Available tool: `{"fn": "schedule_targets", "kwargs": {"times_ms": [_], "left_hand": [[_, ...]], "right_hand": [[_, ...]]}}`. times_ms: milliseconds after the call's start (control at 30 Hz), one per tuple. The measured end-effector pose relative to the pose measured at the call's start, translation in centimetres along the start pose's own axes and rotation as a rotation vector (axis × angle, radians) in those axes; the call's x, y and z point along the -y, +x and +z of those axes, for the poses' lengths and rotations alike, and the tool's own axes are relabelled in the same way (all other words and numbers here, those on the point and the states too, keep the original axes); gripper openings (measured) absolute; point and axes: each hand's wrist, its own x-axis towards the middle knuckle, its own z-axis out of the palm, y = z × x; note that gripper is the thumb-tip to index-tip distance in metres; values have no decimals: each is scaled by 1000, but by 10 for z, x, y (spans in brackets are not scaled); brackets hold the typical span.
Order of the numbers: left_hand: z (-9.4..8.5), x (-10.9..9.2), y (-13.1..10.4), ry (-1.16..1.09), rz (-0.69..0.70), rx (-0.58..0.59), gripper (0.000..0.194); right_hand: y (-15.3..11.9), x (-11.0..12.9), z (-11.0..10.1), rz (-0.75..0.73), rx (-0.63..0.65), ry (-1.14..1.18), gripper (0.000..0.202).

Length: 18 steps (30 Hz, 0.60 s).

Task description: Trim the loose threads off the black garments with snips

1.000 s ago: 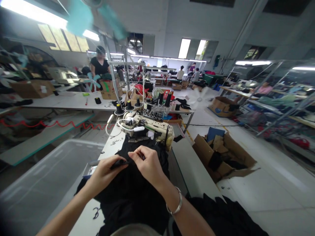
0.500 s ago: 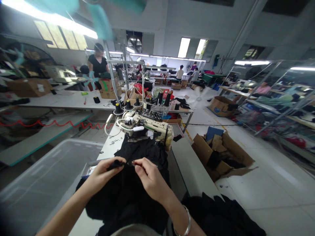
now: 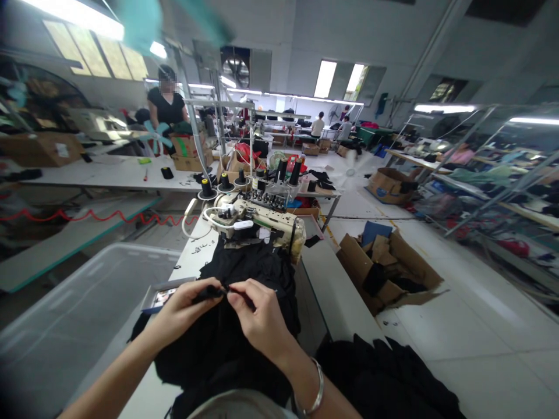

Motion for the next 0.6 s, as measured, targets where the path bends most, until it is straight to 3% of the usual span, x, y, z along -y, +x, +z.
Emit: {"fn": "schedule_targets", "kwargs": {"times_ms": [300,400,467,533,600], "left_hand": [[10,-2,5,-46,-46,61,15],[21,-6,6,-92,-79,95,14],[30,-7,6,-140,-94,154,15],[35,-1,7,-166,-120,241,20],[33,15,11,-167,-172,283,25]], "right_hand": [[-18,-27,2,117,-96,133,29],[-28,-36,1,175,-18,157,42],[-44,-45,-12,271,61,135,29],[-69,-56,-40,407,-20,130,30],[-99,-62,-80,502,-387,99,33]]}}
